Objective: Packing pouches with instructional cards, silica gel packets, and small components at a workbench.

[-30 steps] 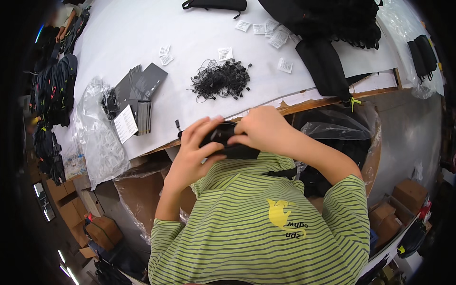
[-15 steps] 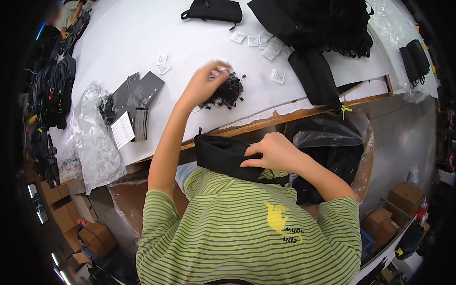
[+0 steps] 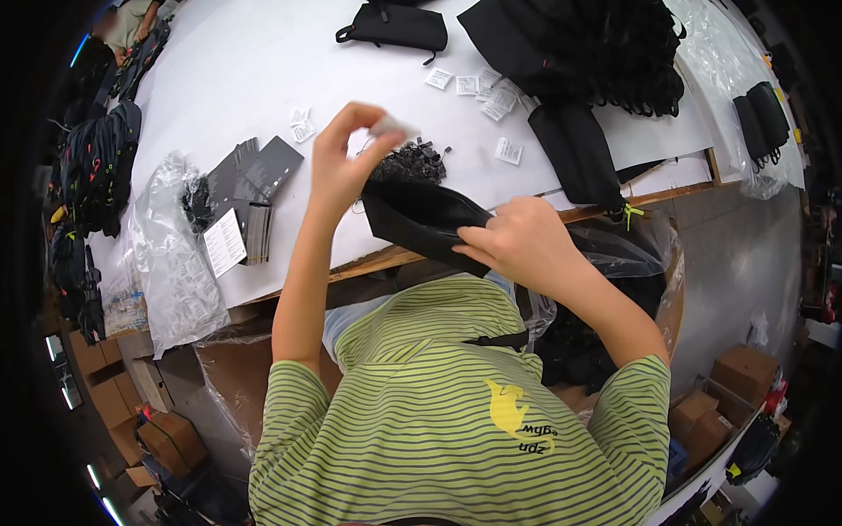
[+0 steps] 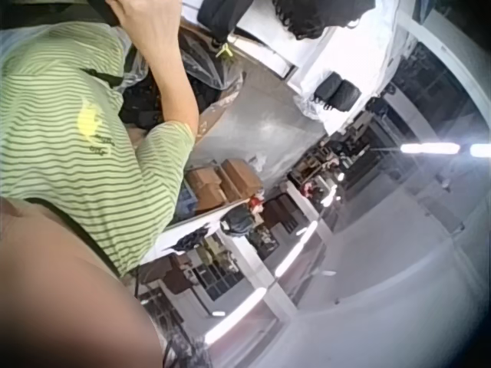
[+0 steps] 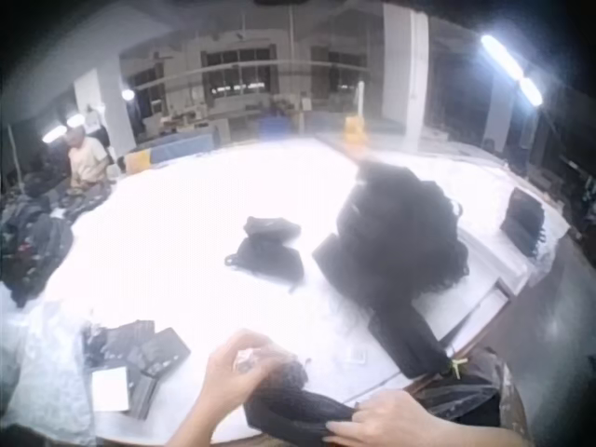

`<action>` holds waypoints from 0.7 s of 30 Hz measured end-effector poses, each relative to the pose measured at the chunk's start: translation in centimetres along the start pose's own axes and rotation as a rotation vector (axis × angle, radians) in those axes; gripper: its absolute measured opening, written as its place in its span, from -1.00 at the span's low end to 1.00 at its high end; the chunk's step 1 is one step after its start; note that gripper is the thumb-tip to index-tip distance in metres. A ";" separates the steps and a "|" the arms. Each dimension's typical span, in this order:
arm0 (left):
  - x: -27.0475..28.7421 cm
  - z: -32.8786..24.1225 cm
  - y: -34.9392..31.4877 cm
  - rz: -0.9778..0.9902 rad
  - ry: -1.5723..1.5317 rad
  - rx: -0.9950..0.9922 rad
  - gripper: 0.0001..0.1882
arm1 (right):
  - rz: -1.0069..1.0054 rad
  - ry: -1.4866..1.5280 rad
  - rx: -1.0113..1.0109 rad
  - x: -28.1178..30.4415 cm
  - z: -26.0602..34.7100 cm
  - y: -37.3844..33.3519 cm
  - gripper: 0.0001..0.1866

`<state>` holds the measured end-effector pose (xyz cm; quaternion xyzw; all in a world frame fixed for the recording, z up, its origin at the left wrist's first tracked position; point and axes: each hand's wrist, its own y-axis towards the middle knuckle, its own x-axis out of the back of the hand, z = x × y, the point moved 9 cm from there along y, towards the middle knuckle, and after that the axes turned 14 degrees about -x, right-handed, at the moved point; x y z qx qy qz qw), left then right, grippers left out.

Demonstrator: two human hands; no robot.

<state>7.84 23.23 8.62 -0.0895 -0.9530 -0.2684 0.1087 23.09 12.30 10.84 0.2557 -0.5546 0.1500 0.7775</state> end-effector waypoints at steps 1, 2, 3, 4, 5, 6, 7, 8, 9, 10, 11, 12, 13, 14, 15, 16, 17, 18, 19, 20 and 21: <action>0.2 -2.5 -0.9 0.072 -0.023 -0.012 -0.82 | 0.002 0.005 0.005 0.3 0.2 0.6 -0.82; 0.1 -4.4 -1.8 0.167 0.070 -0.036 -0.83 | -0.020 0.002 0.027 0.7 0.7 1.1 -0.82; -0.2 -5.5 -2.5 0.265 0.159 -0.058 -0.84 | -0.040 -0.002 0.047 1.0 1.0 1.5 -0.82; -0.8 -6.4 -3.1 0.433 0.378 -0.196 -0.80 | -0.065 0.017 0.062 1.2 1.2 1.8 -0.81; -0.4 -6.8 -3.4 0.428 0.387 -0.191 -0.80 | -0.066 0.023 0.072 1.3 1.5 2.1 -0.81; 1.0 -7.7 -3.6 0.305 0.440 -0.218 -0.79 | -0.114 0.046 0.063 2.0 1.7 2.4 -0.80; 2.4 -8.5 -3.7 0.182 0.493 -0.247 -0.79 | -0.163 0.067 0.053 2.5 1.9 2.7 -0.79; 4.6 -8.1 -4.4 0.045 0.602 -0.250 -0.64 | -0.165 0.070 0.054 2.4 2.3 2.9 -0.79; 7.4 -5.8 -6.6 -0.266 0.405 -0.154 -0.40 | -0.201 0.105 0.017 2.6 2.3 3.1 -0.78; 7.9 -3.4 -8.5 -0.456 0.070 -0.012 -0.33 | -0.235 0.140 -0.021 2.8 2.2 3.2 -0.77; 7.2 -1.3 -10.8 -0.637 -0.267 0.130 -0.26 | -0.236 0.143 -0.020 2.6 2.6 3.3 -0.77; 4.9 1.0 -13.0 -0.697 -0.689 0.230 -0.32 | -0.252 0.204 -0.035 2.7 2.9 3.5 -0.79; 2.4 1.8 -15.0 -0.749 -1.107 0.327 -0.37 | -0.263 0.272 -0.042 2.6 3.4 3.8 -0.81; 0.4 -0.2 -15.6 -0.751 -1.177 0.482 -0.52 | -0.251 0.344 -0.045 2.4 3.9 4.0 -0.80; -0.2 -0.4 -15.8 -0.756 -1.176 0.486 -0.52 | -0.245 0.346 -0.046 2.0 4.6 4.1 -0.80; -0.3 0.1 -16.3 -0.769 -1.084 0.534 -0.53 | -0.222 0.366 -0.053 1.3 5.1 4.3 -0.79; -0.1 0.5 -16.6 -0.781 -0.990 0.580 -0.54 | -0.200 0.387 -0.060 0.6 5.4 4.2 -0.79; 0.4 0.5 -16.5 -0.790 -0.924 0.582 -0.61 | -0.198 0.381 -0.064 0.1 5.5 4.0 -0.78; 0.6 0.6 -16.6 -0.795 -0.919 0.583 -0.61 | -0.196 0.387 -0.062 -0.2 5.6 4.1 -0.78; 0.8 0.8 -16.8 -0.819 -0.902 0.580 -0.62 | -0.173 0.386 -0.078 -0.6 5.5 4.1 -0.78; 1.1 1.0 -17.0 -0.841 -0.886 0.576 -0.64 | -0.151 0.385 -0.095 -1.0 5.5 4.2 -0.79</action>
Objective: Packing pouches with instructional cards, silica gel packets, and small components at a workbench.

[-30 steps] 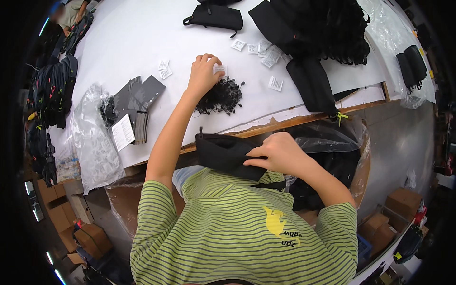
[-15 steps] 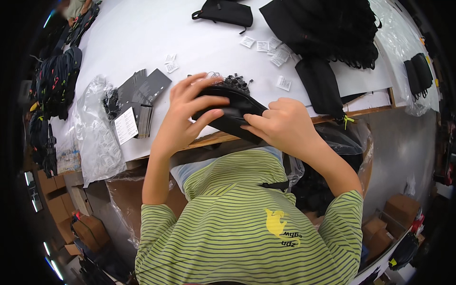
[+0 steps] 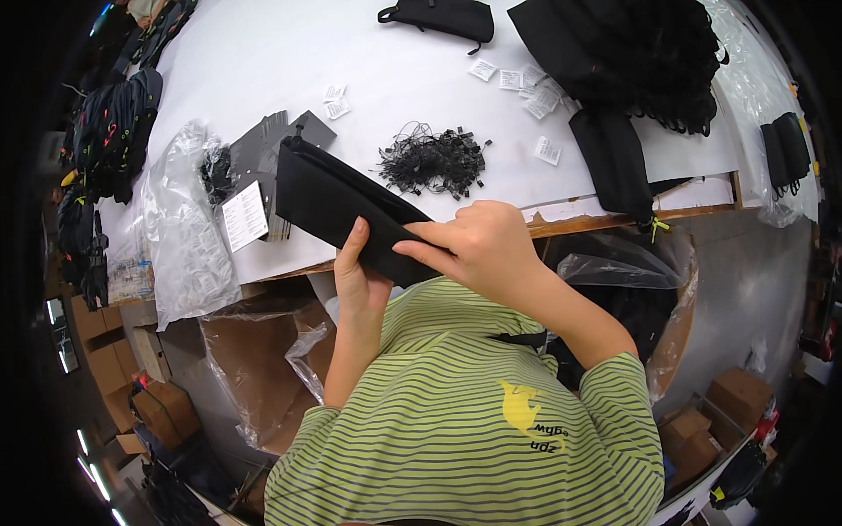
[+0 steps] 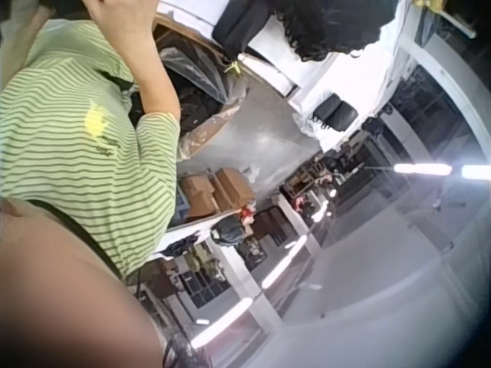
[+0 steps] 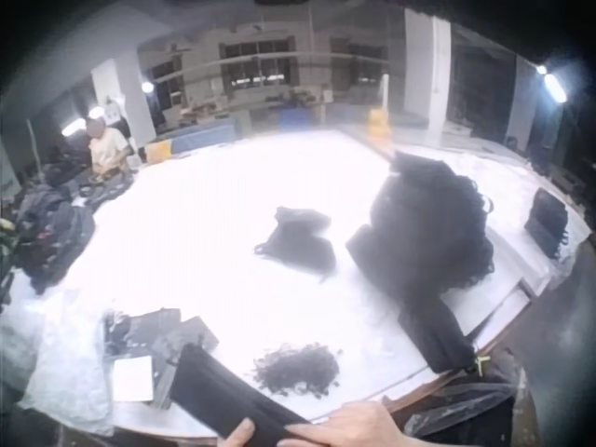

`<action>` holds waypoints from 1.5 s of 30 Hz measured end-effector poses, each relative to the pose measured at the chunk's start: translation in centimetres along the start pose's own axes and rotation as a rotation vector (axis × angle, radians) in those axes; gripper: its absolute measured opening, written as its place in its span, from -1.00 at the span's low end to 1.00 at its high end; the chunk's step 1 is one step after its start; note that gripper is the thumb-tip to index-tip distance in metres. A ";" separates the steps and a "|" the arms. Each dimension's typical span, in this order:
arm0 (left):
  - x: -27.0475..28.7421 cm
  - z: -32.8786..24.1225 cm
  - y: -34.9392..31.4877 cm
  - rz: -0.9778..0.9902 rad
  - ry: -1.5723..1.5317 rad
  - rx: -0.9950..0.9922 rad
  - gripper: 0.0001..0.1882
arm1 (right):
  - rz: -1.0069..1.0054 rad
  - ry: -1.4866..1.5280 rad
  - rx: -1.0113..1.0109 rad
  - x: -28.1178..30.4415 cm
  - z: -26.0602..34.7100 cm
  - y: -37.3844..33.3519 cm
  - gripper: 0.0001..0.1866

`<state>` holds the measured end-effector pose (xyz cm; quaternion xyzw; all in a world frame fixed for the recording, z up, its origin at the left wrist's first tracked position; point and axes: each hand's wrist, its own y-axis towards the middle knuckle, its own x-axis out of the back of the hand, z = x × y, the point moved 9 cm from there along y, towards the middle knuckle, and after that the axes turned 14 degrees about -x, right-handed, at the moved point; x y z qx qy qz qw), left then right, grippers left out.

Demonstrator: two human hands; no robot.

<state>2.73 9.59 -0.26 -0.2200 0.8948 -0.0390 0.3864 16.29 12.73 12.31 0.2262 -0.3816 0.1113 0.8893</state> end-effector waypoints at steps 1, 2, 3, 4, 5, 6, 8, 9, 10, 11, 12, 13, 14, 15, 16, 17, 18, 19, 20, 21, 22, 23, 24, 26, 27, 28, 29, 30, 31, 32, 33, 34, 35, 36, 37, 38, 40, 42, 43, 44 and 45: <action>0.1 0.1 0.0 -0.001 0.002 0.000 -0.64 | 0.000 0.002 -0.001 -0.5 -0.2 -0.2 -0.79; 0.4 0.2 0.0 -0.046 -0.027 0.004 -0.65 | -0.052 0.094 -0.061 -0.5 -1.0 -0.4 -0.81; 0.8 0.3 0.1 -0.091 -0.056 0.009 -0.65 | -0.105 0.185 -0.123 -0.4 -1.7 -0.6 -0.81; 0.7 0.3 0.0 -0.095 -0.056 0.012 -0.65 | -0.100 0.185 -0.126 -0.4 -1.6 -0.8 -0.81; 0.8 -0.1 0.1 -0.124 -0.052 -0.020 -0.64 | -0.061 0.403 -0.394 -0.9 -4.0 -1.2 -0.79; 1.1 -0.4 0.1 -0.153 -0.048 -0.052 -0.63 | -0.020 0.619 -0.664 -2.0 -6.1 -2.1 -0.75; 0.9 -0.4 -0.1 -0.141 -0.050 -0.039 -0.62 | -0.055 0.746 -0.758 -3.2 -8.2 -3.0 -0.69; 0.8 -0.4 -0.1 -0.134 -0.052 -0.036 -0.60 | 0.033 0.803 -0.813 -4.8 -9.2 -3.8 -0.68; 0.9 -0.5 -0.3 -0.137 -0.050 -0.037 -0.60 | 0.128 0.861 -0.865 -6.1 -9.7 -4.3 -0.68; 0.5 -0.7 -0.4 -0.096 -0.015 -0.042 -0.57 | 0.210 0.696 -0.824 -6.4 -9.4 -4.4 -0.69; 0.1 -1.0 -0.6 -0.055 0.019 -0.047 -0.54 | 0.212 0.699 -0.823 -6.4 -9.5 -4.3 -0.69; -0.1 -1.3 -0.7 -0.056 0.019 -0.048 -0.54 | 0.201 0.747 -0.714 -6.0 -9.0 -3.5 -0.68; -0.7 -1.3 -1.0 0.000 0.100 -0.003 -0.51 | 0.188 0.793 -0.603 -5.4 -8.3 -2.7 -0.67; -1.2 -1.2 -1.2 0.058 0.180 0.042 -0.47 | 0.259 0.852 -0.608 -5.2 -8.1 -2.3 -0.69; -1.2 -1.5 -1.3 0.054 0.180 0.040 -0.47 | 0.263 0.854 -0.607 -4.9 -7.7 -1.7 -0.69; -1.8 -0.9 -1.7 0.134 0.222 0.121 -0.49 | 0.198 0.972 -0.625 -4.3 -7.4 -1.0 -0.73; -2.3 -0.2 -2.1 0.214 0.263 0.201 -0.51 | 0.133 1.091 -0.641 -4.0 -7.3 -0.4 -0.74; -2.6 0.3 -2.4 0.254 0.273 0.227 -0.54 | 0.039 1.138 -0.671 -3.9 -7.8 0.0 -0.75; -2.6 0.5 -2.5 0.258 0.273 0.228 -0.54 | 0.036 1.137 -0.670 -3.8 -8.1 0.2 -0.75; -2.7 1.0 -2.8 0.288 0.297 0.276 -0.54 | -0.025 1.102 -0.622 -3.1 -8.4 0.3 -0.77; -2.7 1.4 -3.2 0.313 0.322 0.321 -0.54 | -0.079 1.071 -0.571 -2.5 -8.5 0.3 -0.80; -2.8 1.5 -3.2 0.313 0.327 0.323 -0.55 | -0.097 1.038 -0.566 -2.5 -9.1 -0.1 -0.85; -2.9 1.5 -3.1 0.311 0.328 0.319 -0.55 | -0.094 1.040 -0.563 -2.5 -9.6 -0.4 -0.85; -2.7 1.6 -3.1 0.287 0.327 0.344 -0.56 | -0.066 0.957 -0.606 -2.8 -10.1 -1.0 -0.90; -2.6 1.6 -3.1 0.284 0.329 0.343 -0.56 | -0.064 0.960 -0.606 -2.8 -9.9 -1.1 -0.90; -2.4 1.6 -3.0 0.261 0.335 0.338 -0.57 | -0.089 1.012 -0.584 -2.2 -9.5 -1.0 -0.88; -2.3 1.7 -2.9 0.239 0.342 0.334 -0.57 | -0.116 1.063 -0.561 -1.9 -9.2 -1.0 -0.87; -2.2 1.9 -2.9 0.239 0.343 0.339 -0.57 | -0.118 1.063 -0.566 -2.0 -9.3 -1.1 -0.87; -2.1 2.1 -2.9 0.252 0.355 0.346 -0.57 | -0.167 1.032 -0.566 -1.8 -9.4 -1.2 -0.88; -2.1 2.3 -3.0 0.266 0.366 0.353 -0.56 | -0.214 1.001 -0.566 -1.4 -9.6 -1.3 -0.89; -2.1 2.4 -3.1 0.268 0.367 0.354 -0.56 | -0.218 1.001 -0.566 -1.3 -9.8 -1.4 -0.89; -2.0 2.5 -3.1 0.259 0.358 0.351 -0.56 | -0.216 0.835 -0.520 -0.7 -9.6 -1.3 -0.90; -2.0 2.6 -3.1 0.250 0.348 0.349 -0.56 | -0.213 0.669 -0.473 -0.4 -9.1 -1.2 -0.89; -2.2 2.6 -3.1 0.250 0.349 0.351 -0.56 | -0.214 0.669 -0.475 -0.3 -8.9 -1.1 -0.89; -2.2 2.3 -3.1 0.187 0.302 0.342 -0.57 | -0.205 0.634 -0.466 -0.2 -8.1 -0.8 -0.91; -2.0 2.1 -3.0 0.123 0.256 0.333 -0.58 | -0.195 0.600 -0.457 0.0 -7.4 -0.6 -0.90; -1.3 2.1 -2.1 0.109 0.116 0.342 -0.62 | -0.110 0.539 -0.432 0.3 -5.7 -0.6 -0.89; 0.3 1.9 -0.7 -0.005 0.038 0.315 -0.65 | 0.205 0.609 -0.424 -1.4 -3.2 -1.3 -0.89; 0.2 1.6 0.0 0.030 -0.089 0.347 -0.70 | 0.286 0.639 -0.380 -1.7 -2.3 -1.9 -0.89; 0.8 1.5 0.7 0.013 -0.148 0.401 -0.73 | 0.342 0.684 -0.357 -2.1 -1.7 -2.4 -0.87; 0.8 0.8 1.4 0.038 -0.179 0.344 -0.73 | 0.358 0.641 -0.348 -2.3 -1.5 -2.8 -0.87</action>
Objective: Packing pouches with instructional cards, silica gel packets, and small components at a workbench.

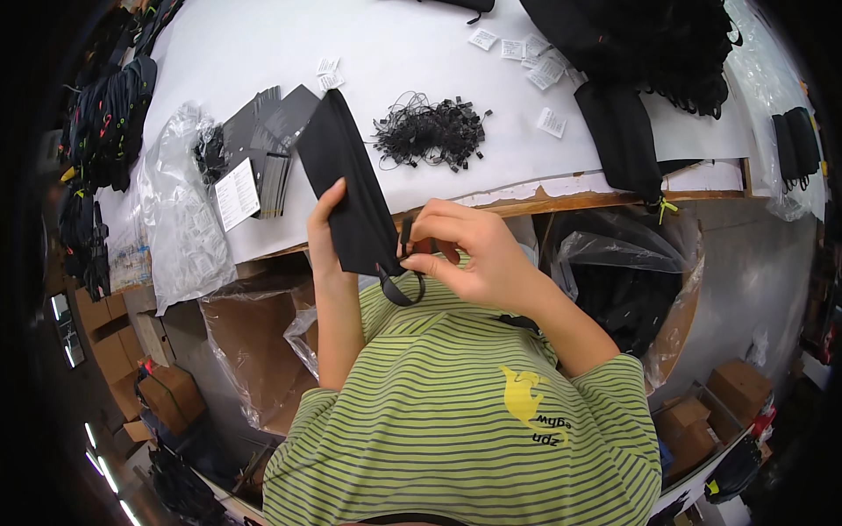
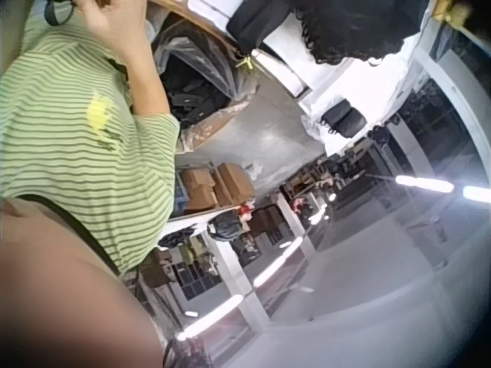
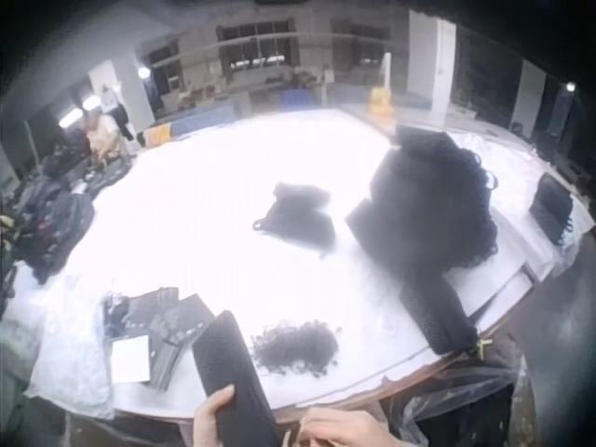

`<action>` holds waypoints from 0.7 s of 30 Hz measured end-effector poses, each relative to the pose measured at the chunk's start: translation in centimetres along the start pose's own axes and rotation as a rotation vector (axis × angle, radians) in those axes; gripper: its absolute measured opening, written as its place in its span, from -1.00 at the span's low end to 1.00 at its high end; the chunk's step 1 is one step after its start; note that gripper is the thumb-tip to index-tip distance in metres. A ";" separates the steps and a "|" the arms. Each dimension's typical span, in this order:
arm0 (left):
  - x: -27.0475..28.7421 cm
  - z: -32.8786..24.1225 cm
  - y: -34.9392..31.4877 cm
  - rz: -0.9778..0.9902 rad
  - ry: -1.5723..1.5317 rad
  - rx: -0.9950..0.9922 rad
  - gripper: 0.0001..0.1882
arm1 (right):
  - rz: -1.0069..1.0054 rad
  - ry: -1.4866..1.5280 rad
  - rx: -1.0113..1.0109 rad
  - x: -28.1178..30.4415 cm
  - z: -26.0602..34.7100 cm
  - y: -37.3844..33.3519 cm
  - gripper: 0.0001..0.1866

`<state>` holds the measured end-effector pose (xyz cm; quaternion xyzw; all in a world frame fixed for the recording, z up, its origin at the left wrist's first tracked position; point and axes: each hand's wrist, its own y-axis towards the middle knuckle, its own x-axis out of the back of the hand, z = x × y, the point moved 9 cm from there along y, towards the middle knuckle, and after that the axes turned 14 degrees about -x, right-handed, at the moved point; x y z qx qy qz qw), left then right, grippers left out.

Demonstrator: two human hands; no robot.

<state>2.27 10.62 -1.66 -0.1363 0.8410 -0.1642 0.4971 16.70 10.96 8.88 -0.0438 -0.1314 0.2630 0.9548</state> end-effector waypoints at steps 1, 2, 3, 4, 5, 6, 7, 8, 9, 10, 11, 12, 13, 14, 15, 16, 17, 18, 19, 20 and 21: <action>-0.4 -0.8 0.2 0.035 -0.024 -0.054 -0.73 | 0.007 -0.046 -0.003 -0.2 -0.2 -0.2 -0.87; -0.4 -0.8 0.2 0.029 -0.023 -0.054 -0.73 | 0.011 -0.041 -0.006 -0.2 -0.3 -0.2 -0.87; -0.4 -0.9 0.2 0.022 -0.016 -0.078 -0.73 | 0.018 -0.041 -0.004 -0.1 -0.3 0.0 -0.87; -0.4 -0.9 0.2 0.018 -0.010 -0.098 -0.74 | 0.022 -0.043 -0.004 0.0 -0.2 0.0 -0.87; -0.5 -0.9 0.1 0.016 -0.010 -0.096 -0.74 | 0.022 -0.042 -0.007 0.0 0.0 0.1 -0.87; -0.7 -1.1 0.1 0.037 0.024 -0.127 -0.73 | -0.022 -0.060 -0.004 0.1 0.3 0.2 -0.87; -0.9 -1.4 0.1 0.059 0.058 -0.159 -0.72 | -0.064 -0.078 0.000 0.3 0.6 0.3 -0.88; -1.1 -1.4 0.0 0.058 0.057 -0.157 -0.72 | -0.064 -0.078 -0.002 0.2 0.7 0.4 -0.88; -1.4 -1.6 -0.1 0.062 0.078 -0.168 -0.69 | -0.073 -0.074 0.012 0.2 1.0 0.5 -0.87; -1.4 -1.8 -0.2 0.064 0.101 -0.183 -0.67 | -0.079 -0.068 0.028 0.2 1.2 0.5 -0.87; -1.1 -2.0 0.0 0.062 0.101 -0.186 -0.67 | -0.075 -0.068 0.029 0.3 1.2 0.5 -0.87; -0.6 -1.8 0.3 0.060 0.090 -0.141 -0.64 | 0.007 -0.090 -0.022 -0.1 0.7 0.5 -0.86; -0.3 -1.5 0.4 0.059 0.079 -0.096 -0.61 | 0.088 -0.113 -0.074 -0.5 0.2 0.5 -0.84; -0.2 -1.4 0.5 0.059 0.078 -0.100 -0.61 | 0.091 -0.115 -0.071 -0.5 -0.1 0.5 -0.84; 0.6 -1.7 0.5 -0.026 0.155 -0.163 -0.65 | -0.041 -0.253 0.023 0.4 0.3 0.5 -0.79; 1.1 -2.0 0.7 -0.112 0.230 -0.225 -0.66 | -0.174 -0.390 0.118 1.1 0.8 0.5 -0.75; 0.7 -1.8 0.6 -0.112 0.227 -0.230 -0.66 | -0.172 -0.392 0.123 1.0 1.0 0.6 -0.75; 0.0 -1.8 0.4 -0.100 0.246 -0.256 -0.66 | -0.293 -0.468 0.160 1.6 1.7 0.2 -0.69; -0.7 -1.9 0.0 -0.084 0.262 -0.280 -0.64 | -0.418 -0.547 0.195 2.1 2.7 -0.4 -0.63; -1.0 -1.2 -0.1 0.010 0.293 -0.237 -0.63 | -0.332 -0.692 0.251 0.9 3.1 -0.6 -0.51; -0.7 -0.4 -0.1 0.006 0.227 -0.227 -0.63 | -0.332 -0.696 0.255 0.6 3.1 -0.3 -0.51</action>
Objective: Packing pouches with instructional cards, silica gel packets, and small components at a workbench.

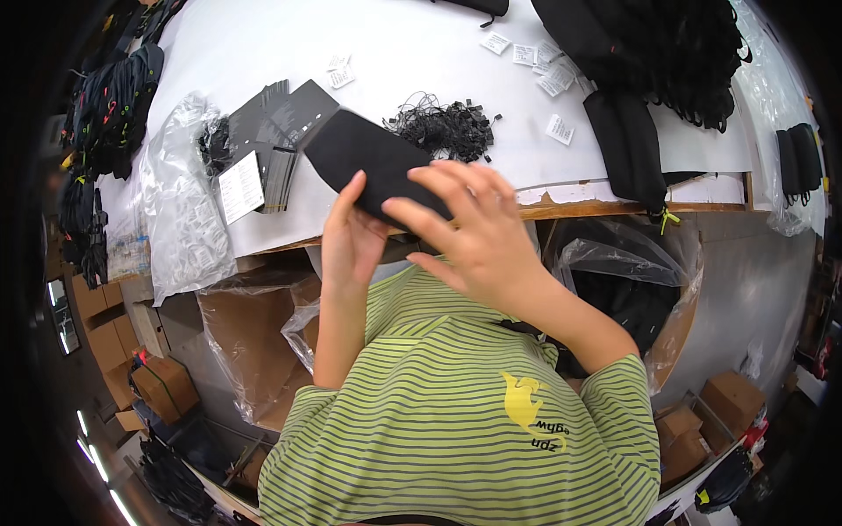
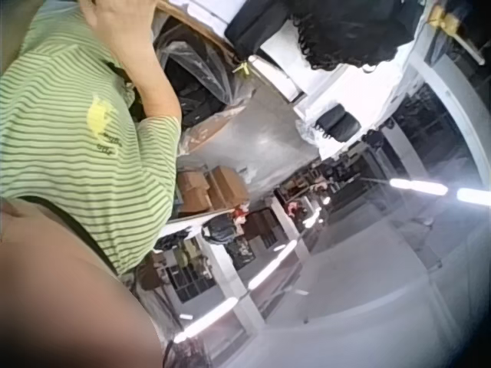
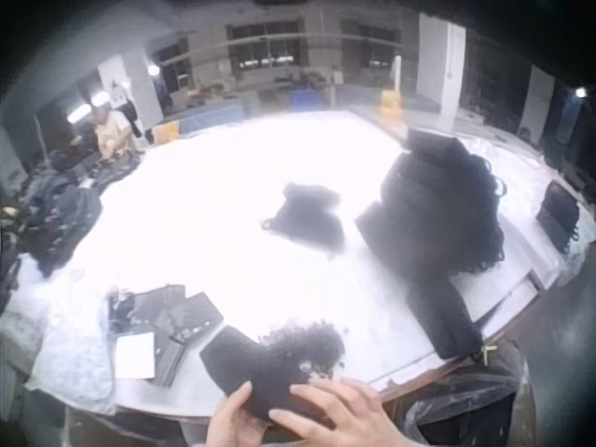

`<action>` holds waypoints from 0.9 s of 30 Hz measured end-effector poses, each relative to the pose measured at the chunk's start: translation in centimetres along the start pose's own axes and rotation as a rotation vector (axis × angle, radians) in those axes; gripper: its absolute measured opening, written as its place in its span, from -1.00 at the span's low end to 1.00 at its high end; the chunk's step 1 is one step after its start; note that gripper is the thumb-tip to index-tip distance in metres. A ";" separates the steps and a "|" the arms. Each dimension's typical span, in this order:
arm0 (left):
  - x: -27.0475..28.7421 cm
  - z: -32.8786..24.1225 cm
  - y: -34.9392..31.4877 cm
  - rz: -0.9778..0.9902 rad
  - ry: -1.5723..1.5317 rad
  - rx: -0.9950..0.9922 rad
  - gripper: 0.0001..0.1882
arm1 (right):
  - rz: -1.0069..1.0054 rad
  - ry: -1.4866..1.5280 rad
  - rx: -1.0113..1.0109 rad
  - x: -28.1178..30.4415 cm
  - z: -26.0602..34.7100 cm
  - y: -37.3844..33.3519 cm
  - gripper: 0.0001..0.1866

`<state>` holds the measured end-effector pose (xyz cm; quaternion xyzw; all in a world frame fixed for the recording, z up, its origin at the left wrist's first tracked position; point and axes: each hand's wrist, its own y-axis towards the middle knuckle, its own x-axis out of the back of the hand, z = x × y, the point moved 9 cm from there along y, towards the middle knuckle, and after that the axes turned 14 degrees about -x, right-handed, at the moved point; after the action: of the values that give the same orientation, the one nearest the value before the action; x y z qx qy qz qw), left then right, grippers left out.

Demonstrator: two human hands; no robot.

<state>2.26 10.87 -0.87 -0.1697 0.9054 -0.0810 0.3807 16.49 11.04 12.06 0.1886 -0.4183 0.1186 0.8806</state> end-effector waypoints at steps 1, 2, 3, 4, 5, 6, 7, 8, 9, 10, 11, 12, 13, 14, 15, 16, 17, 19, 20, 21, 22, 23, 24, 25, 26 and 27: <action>-0.9 0.7 -0.7 0.029 -0.051 0.063 -0.64 | 0.018 -0.079 0.075 -1.2 0.5 -0.3 -0.48; -1.6 0.9 -1.4 0.052 -0.102 0.118 -0.64 | 0.040 -0.153 0.160 -2.5 0.9 -0.4 -0.44; -2.0 1.2 -2.0 0.036 -0.170 0.164 -0.69 | -0.008 -0.215 0.188 -3.0 0.4 -0.3 -0.40; -1.6 1.5 -2.2 0.046 -0.162 0.162 -0.66 | -0.006 -0.214 0.197 -2.9 0.2 -0.1 -0.40; -1.4 0.9 -2.1 0.102 -0.123 0.112 -0.63 | 0.073 -0.055 0.093 -2.7 -0.8 0.5 -0.40; -1.4 0.3 -2.0 0.158 -0.083 0.062 -0.58 | 0.153 0.104 -0.013 -2.6 -1.7 0.9 -0.39; -0.8 0.2 -1.8 0.155 -0.084 0.055 -0.58 | 0.164 0.259 -0.067 -1.9 -1.9 1.3 -0.42; 0.7 -2.8 -0.8 0.124 0.333 -0.333 -0.51 | 0.167 0.261 -0.060 -1.5 -1.9 1.5 -0.42; 0.7 -6.0 -1.4 0.082 0.751 -0.719 -0.42 | 0.180 0.408 -0.079 -1.0 -2.2 1.8 -0.44; 0.4 -6.4 -1.0 0.091 0.749 -0.713 -0.42 | 0.184 0.551 -0.112 -0.5 -2.9 2.0 -0.47; -1.0 -6.9 -0.9 0.239 0.658 -0.691 -0.36 | 0.191 0.607 -0.102 -0.1 -3.1 2.1 -0.51; -2.1 -7.1 -1.0 0.385 0.563 -0.664 -0.30 | 0.186 0.604 -0.110 0.3 -3.6 2.0 -0.51; -1.9 -7.1 -1.0 0.398 0.623 -0.605 -0.36 | 0.254 0.628 -0.119 0.0 -3.7 2.0 -0.52; -1.6 -7.8 -0.7 0.400 0.623 -0.606 -0.36 | 0.321 0.649 -0.130 -0.2 -3.8 2.0 -0.53; -2.5 -8.6 -0.9 0.509 0.759 -0.721 -0.45 | 0.325 0.621 -0.151 0.0 -4.2 1.9 -0.57; -3.7 -8.9 -1.4 0.622 0.889 -0.836 -0.54 | 0.318 0.615 -0.155 0.4 -4.6 1.8 -0.57; -4.1 -9.1 -1.3 0.556 0.807 -0.816 -0.68 | 0.357 0.580 -0.207 0.2 -5.5 1.6 -0.58; -4.1 -8.1 -1.1 0.575 0.807 -0.822 -0.70 | 0.399 0.581 -0.317 0.2 -7.0 1.0 -0.60; -4.2 -7.5 -1.0 0.584 0.817 -0.830 -0.73 | 0.383 0.562 -0.330 0.7 -7.1 1.0 -0.60; -3.9 -7.3 -1.2 0.549 0.839 -0.800 -0.76 | 0.425 0.533 -0.354 0.6 -7.0 0.8 -0.60; -3.8 -6.8 -1.2 0.566 0.864 -0.743 -0.77 | 0.467 0.500 -0.381 0.7 -7.1 0.5 -0.60; -4.4 -6.6 -1.3 0.589 0.916 -0.727 -0.77 | 0.422 0.486 -0.385 1.2 -7.5 0.4 -0.60; -5.0 -6.4 -1.4 0.611 0.968 -0.713 -0.76 | 0.399 0.458 -0.406 2.3 -8.4 0.0 -0.60; -4.3 -7.4 -1.5 0.525 0.939 -0.719 -0.73 | 0.314 0.413 -0.431 3.9 -9.4 -0.2 -0.60; -3.1 -8.7 -1.4 0.436 0.912 -0.723 -0.69 | 0.233 0.369 -0.452 5.6 -10.4 -0.4 -0.61; -1.9 -10.8 -1.1 0.342 1.028 -0.811 -0.65 | 0.085 0.376 -0.506 7.7 -12.4 -1.3 -0.61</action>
<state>-3.97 10.76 8.15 -0.0933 0.9442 0.2563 -0.1847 30.27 15.60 10.59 -0.0791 -0.2721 0.0805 0.9556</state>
